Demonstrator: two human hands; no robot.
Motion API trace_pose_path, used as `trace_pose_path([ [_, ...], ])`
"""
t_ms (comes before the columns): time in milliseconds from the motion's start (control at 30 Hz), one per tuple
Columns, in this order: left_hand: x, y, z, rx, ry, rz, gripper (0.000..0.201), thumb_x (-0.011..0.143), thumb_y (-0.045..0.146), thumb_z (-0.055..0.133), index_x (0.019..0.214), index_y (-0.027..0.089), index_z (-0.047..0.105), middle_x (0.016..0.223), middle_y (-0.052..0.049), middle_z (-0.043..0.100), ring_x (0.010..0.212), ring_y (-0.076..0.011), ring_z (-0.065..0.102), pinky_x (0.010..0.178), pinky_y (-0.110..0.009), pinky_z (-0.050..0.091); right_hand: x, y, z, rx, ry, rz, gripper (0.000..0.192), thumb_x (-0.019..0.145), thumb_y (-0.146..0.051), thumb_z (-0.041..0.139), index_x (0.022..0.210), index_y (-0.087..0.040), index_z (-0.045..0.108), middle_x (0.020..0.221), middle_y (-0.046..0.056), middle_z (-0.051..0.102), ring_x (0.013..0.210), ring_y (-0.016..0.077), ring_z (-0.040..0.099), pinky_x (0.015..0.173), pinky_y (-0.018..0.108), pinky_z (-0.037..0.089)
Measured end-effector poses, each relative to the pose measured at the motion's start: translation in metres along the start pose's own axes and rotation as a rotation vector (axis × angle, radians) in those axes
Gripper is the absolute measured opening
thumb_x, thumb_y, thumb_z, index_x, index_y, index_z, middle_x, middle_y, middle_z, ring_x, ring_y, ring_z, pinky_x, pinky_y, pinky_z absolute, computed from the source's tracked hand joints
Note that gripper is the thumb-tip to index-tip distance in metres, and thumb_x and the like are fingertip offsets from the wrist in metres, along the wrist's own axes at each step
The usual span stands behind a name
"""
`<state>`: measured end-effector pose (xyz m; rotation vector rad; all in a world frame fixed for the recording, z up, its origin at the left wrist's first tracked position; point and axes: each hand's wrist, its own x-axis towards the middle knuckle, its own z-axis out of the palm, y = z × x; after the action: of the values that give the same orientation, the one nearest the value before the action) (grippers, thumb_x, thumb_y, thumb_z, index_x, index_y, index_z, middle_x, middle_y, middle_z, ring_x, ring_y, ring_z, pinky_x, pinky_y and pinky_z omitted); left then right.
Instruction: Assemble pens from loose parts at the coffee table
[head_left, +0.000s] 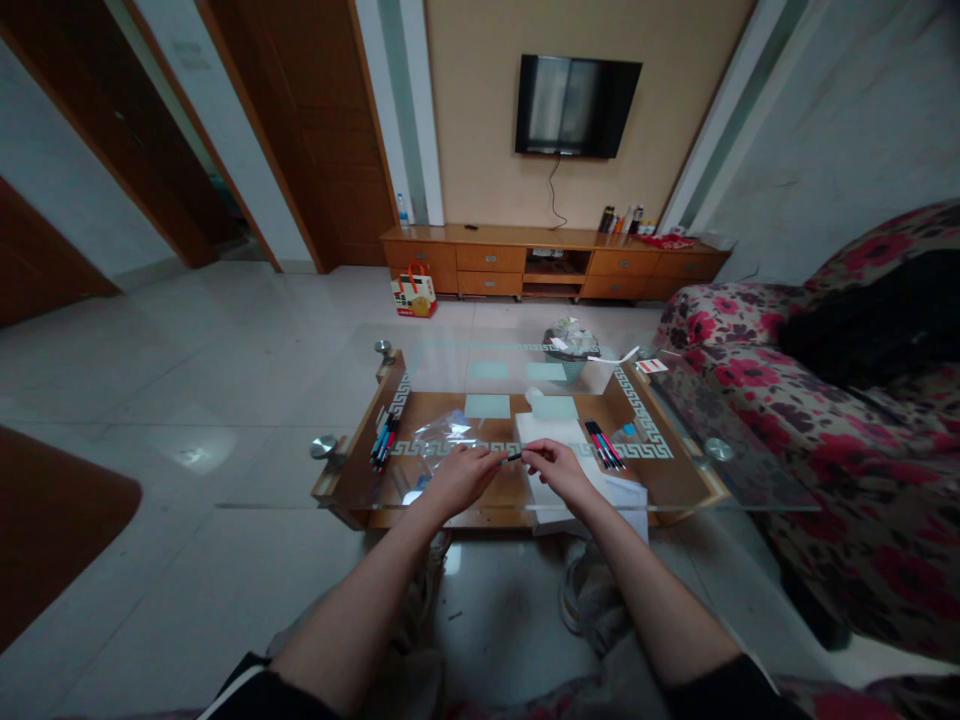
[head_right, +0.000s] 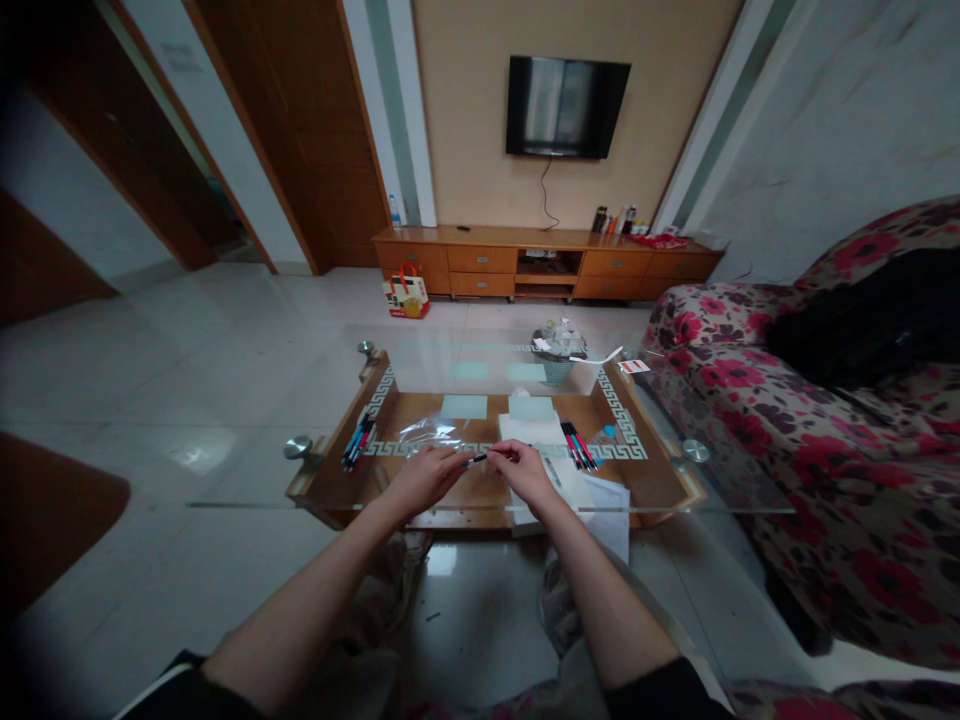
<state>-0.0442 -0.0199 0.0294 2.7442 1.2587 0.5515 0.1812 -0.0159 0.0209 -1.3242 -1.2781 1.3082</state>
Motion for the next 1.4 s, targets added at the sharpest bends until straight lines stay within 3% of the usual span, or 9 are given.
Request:
trace_pose_path([
  [567,-0.002,0.001,-0.001,0.01,-0.035,-0.034,0.026,0.102,0.032,0.041,0.114,0.026,0.063,0.09,-0.005,0.072,0.081,-0.0197,0.066,0.082,-0.033,0.045,0.003,0.0,-0.007,0.122,0.119,-0.011,0.043,0.074,-0.055,0.072,0.092,-0.017,0.067,0.078,0.005,0.069,0.062,0.0144,0.058,0.05,0.023,0.038],
  [833,-0.002,-0.001,0.002,0.027,-0.04,-0.028,0.025,0.102,0.031,0.04,0.112,0.025,0.062,0.088,-0.005,0.072,0.08,-0.0186,0.066,0.082,-0.032,0.045,0.013,0.002,-0.022,0.102,0.272,-0.016,0.041,0.073,-0.053,0.071,0.093,-0.017,0.068,0.083,0.007,0.07,0.064,0.0164,0.059,0.05,0.025,0.04],
  [1000,-0.002,-0.001,0.002,0.033,-0.048,-0.016,0.025,0.101,0.03,0.04,0.112,0.025,0.062,0.089,-0.005,0.073,0.08,-0.0189,0.066,0.082,-0.033,0.045,0.019,0.002,-0.05,-0.225,0.432,-0.25,0.035,0.082,-0.045,0.061,0.099,-0.016,0.069,0.096,0.011,0.072,0.076,0.0209,0.062,0.07,0.033,0.049],
  [1167,-0.002,-0.001,0.001,0.018,-0.038,-0.017,0.025,0.102,0.031,0.041,0.112,0.025,0.062,0.09,-0.005,0.073,0.081,-0.0189,0.066,0.082,-0.033,0.045,0.018,0.009,-0.061,-0.689,0.351,-0.363,0.03,0.085,-0.032,0.057,0.11,-0.018,0.067,0.093,0.008,0.072,0.079,0.0228,0.061,0.079,0.037,0.045],
  [1400,-0.002,-0.001,0.001,0.008,-0.038,-0.012,0.025,0.101,0.031,0.042,0.114,0.025,0.062,0.092,-0.005,0.073,0.081,-0.019,0.066,0.082,-0.033,0.045,0.017,0.012,-0.053,-0.936,0.258,-0.454,0.02,0.091,-0.026,0.054,0.101,-0.022,0.071,0.104,0.009,0.07,0.102,0.0274,0.056,0.089,0.039,0.036],
])
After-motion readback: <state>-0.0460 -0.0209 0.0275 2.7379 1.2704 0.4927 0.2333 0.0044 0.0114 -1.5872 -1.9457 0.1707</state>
